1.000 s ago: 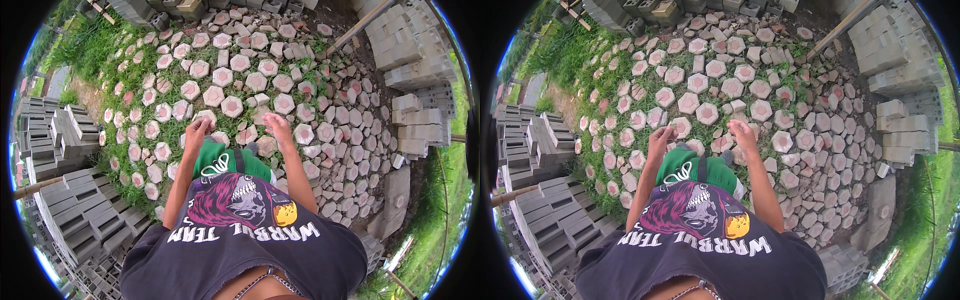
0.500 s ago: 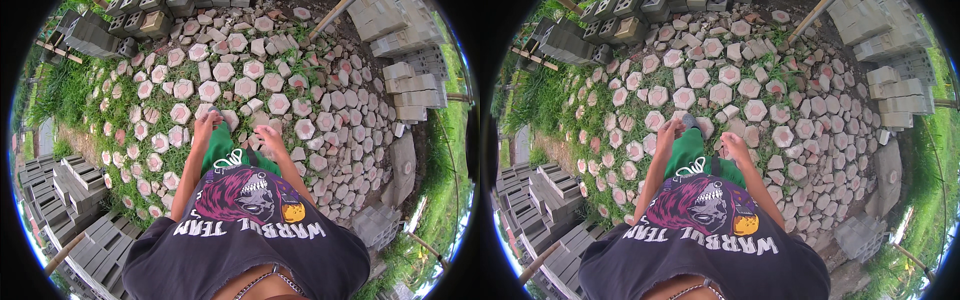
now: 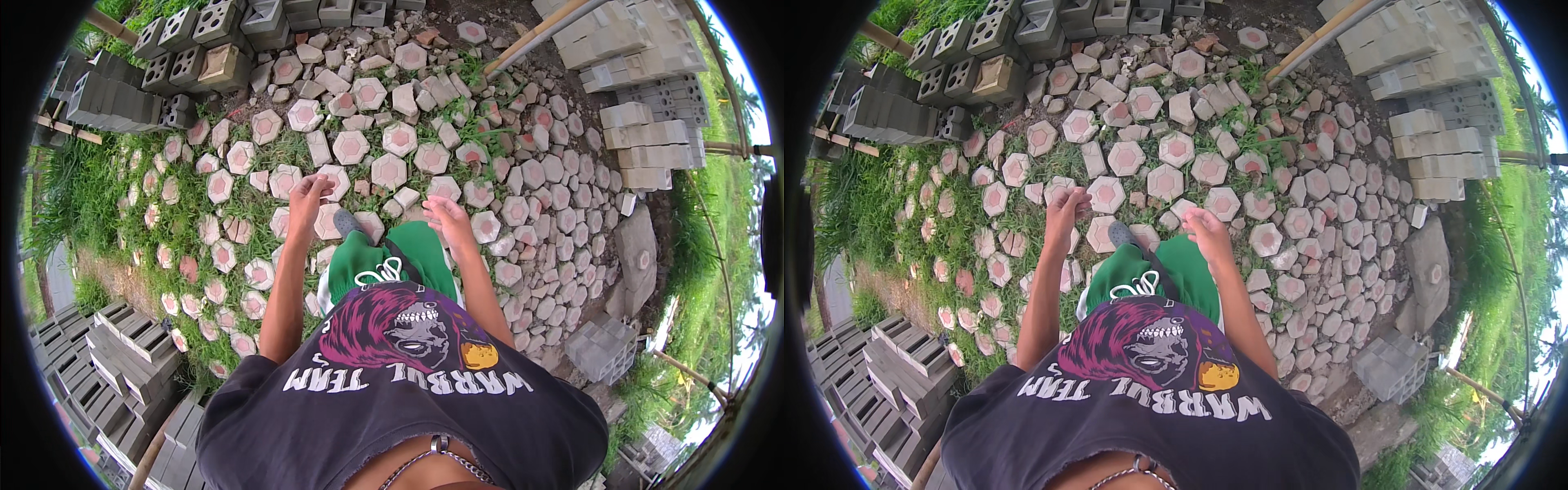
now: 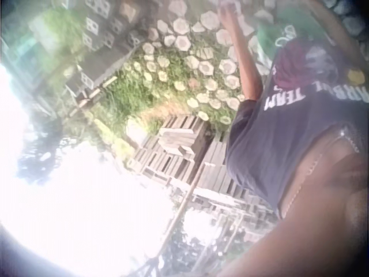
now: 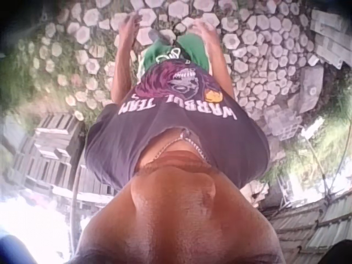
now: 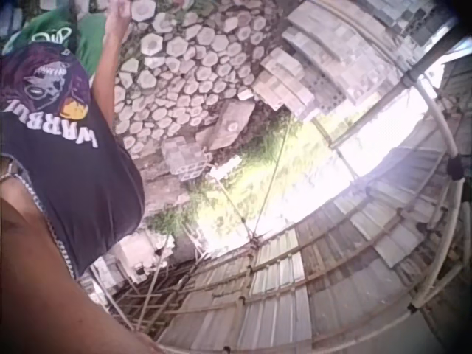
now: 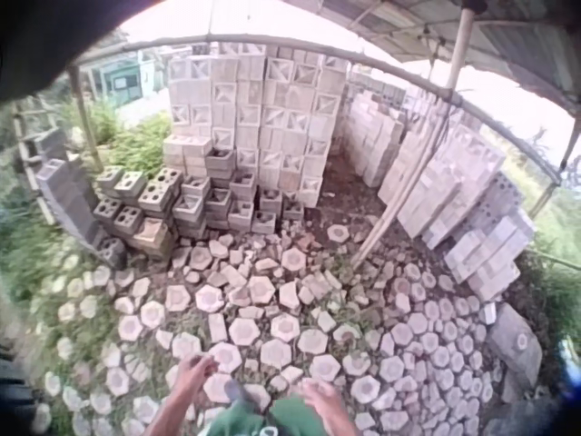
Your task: The person stacks concrete blocks one by one on top of an existing pile in an outdoor yard.
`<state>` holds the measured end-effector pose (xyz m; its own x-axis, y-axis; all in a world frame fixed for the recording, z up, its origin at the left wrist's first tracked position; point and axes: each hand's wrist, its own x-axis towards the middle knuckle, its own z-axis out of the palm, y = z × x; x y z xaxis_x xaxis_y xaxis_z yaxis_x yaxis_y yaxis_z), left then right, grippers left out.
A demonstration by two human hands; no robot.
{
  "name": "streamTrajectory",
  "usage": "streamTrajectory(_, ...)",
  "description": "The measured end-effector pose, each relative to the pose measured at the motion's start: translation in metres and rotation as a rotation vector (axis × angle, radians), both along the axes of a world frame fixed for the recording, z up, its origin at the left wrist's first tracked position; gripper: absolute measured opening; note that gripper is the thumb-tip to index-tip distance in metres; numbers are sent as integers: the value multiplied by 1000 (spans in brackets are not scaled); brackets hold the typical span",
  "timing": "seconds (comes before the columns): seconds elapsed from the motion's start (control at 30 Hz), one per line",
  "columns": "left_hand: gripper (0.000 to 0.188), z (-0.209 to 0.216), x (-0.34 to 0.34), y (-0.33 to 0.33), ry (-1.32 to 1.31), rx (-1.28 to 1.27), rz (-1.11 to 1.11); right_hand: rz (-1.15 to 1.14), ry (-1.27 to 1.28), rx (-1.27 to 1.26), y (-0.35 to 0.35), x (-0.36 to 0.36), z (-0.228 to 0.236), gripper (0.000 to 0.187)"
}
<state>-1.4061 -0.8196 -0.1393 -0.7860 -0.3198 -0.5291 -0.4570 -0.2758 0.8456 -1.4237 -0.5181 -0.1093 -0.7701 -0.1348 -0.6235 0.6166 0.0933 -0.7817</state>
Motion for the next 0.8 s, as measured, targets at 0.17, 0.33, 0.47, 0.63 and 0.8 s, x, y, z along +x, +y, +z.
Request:
streamTrajectory(0.17,15,-21,-37,0,24,-1,-43,3,-57,8,-1,-29,-21,39)
streamTrajectory(0.33,14,-18,-87,18,-4,-36,-64,159,-93,-20,-18,-98,-45,37)
streamTrajectory(0.47,20,-19,-130,34,12,-95,20,353,22,-6,-26,-188,-55,36)
streamTrajectory(0.63,26,-25,-199,68,36,-71,161,321,200,-26,0,-297,-59,36)
streamTrajectory(0.8,35,-4,-273,82,80,-115,121,304,85,7,36,-367,-52,36)
